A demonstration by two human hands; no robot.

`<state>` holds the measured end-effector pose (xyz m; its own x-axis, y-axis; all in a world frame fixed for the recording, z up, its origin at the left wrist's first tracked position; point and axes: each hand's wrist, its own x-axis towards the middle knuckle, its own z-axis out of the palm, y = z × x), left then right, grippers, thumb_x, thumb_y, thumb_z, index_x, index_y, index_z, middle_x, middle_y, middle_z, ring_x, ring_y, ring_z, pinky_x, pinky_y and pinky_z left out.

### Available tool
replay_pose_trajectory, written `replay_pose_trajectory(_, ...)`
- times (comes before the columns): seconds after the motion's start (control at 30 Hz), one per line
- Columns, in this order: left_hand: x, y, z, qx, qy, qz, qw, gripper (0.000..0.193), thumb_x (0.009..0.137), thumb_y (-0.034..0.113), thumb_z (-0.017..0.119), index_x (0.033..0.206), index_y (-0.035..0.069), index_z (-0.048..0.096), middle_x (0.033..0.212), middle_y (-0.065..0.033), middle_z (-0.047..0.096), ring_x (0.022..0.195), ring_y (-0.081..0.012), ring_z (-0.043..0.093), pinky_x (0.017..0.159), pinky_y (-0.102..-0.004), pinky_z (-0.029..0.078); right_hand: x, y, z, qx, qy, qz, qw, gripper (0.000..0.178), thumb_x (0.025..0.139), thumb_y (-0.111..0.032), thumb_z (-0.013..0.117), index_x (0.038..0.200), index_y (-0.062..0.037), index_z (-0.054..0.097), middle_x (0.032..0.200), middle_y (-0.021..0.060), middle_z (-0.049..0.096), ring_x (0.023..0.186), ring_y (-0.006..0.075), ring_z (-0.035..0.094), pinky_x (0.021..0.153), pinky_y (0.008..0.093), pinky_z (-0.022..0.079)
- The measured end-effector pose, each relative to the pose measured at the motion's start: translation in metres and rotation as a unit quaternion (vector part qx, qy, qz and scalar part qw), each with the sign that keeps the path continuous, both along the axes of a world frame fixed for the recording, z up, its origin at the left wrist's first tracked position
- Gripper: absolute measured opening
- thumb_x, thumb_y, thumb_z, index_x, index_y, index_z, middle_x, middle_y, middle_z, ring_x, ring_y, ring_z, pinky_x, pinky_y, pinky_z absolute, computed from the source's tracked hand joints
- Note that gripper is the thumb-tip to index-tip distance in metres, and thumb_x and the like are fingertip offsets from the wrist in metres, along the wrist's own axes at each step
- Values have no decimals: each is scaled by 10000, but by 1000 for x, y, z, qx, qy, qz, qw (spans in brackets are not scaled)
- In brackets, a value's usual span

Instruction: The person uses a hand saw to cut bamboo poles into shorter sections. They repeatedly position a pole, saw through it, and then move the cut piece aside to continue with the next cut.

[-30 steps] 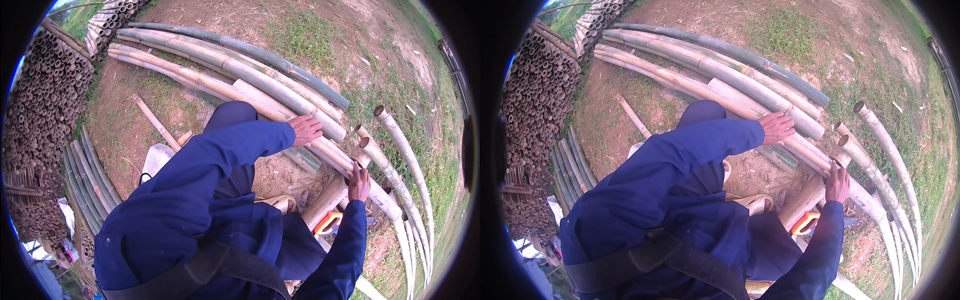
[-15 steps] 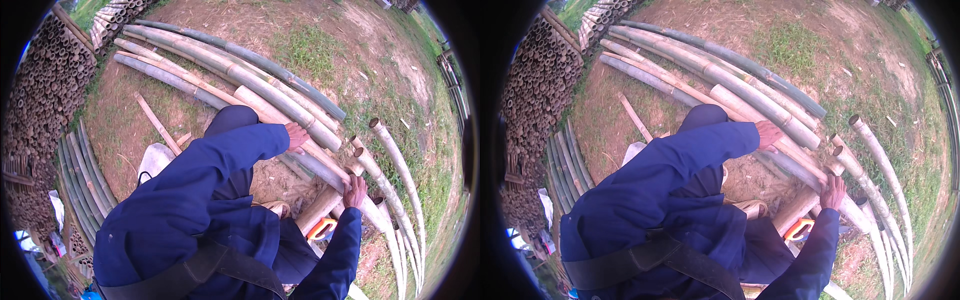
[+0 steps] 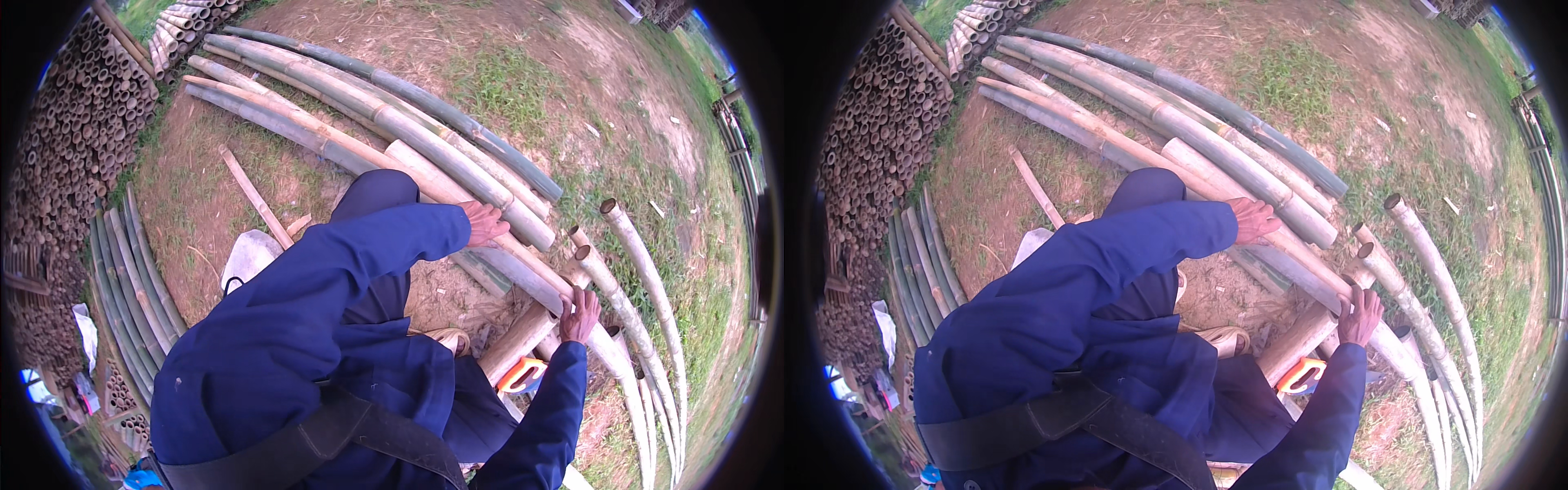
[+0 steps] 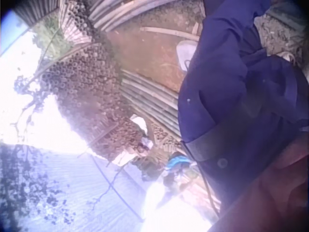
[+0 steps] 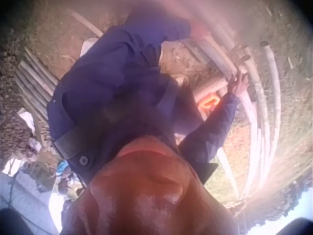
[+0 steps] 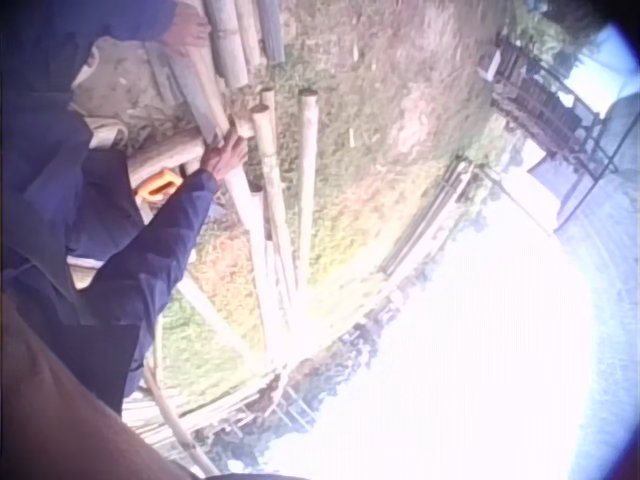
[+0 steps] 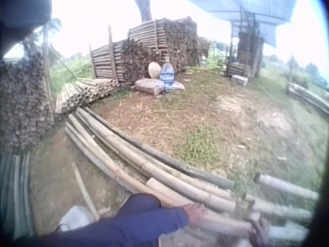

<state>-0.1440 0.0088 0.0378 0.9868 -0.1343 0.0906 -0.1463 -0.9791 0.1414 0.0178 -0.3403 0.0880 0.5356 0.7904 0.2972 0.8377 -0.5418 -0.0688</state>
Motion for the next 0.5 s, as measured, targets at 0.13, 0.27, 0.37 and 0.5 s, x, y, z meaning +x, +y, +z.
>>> replay_pose_trajectory(0.13,-3,-1,5,-6,4,4,1000,541,955,595,564,1101,74,547,993,-177,590,950,-355,670,696,-473,599,1,2,0,3,-9,2,1000,376,884,-387,733,1136,-121,649,1010,86,574,995,303,570,884,448,413)
replay_pose_trajectory(0.27,-3,-12,8,-12,20,-11,1000,546,958,600,561,1095,73,552,1008,-177,592,977,-348,668,695,-477,599,0,-8,6,16,-21,14,1000,375,875,-376,746,1135,-121,651,1011,91,574,998,307,571,897,455,413)
replay_pose_trajectory(0.37,-5,-9,13,-11,30,4,999,549,955,605,563,1098,74,557,1010,-173,591,981,-344,669,700,-473,600,-3,-8,8,23,-13,10,1000,365,871,-348,755,1129,-113,649,1006,100,571,999,318,571,911,462,414)
replay_pose_trajectory(0.5,-8,-8,9,-15,-14,22,1000,565,945,624,567,1099,80,563,997,-159,583,954,-335,670,691,-459,597,-6,2,14,20,-11,2,1000,368,868,-337,760,1135,-110,649,1028,104,583,1020,323,577,924,469,416)
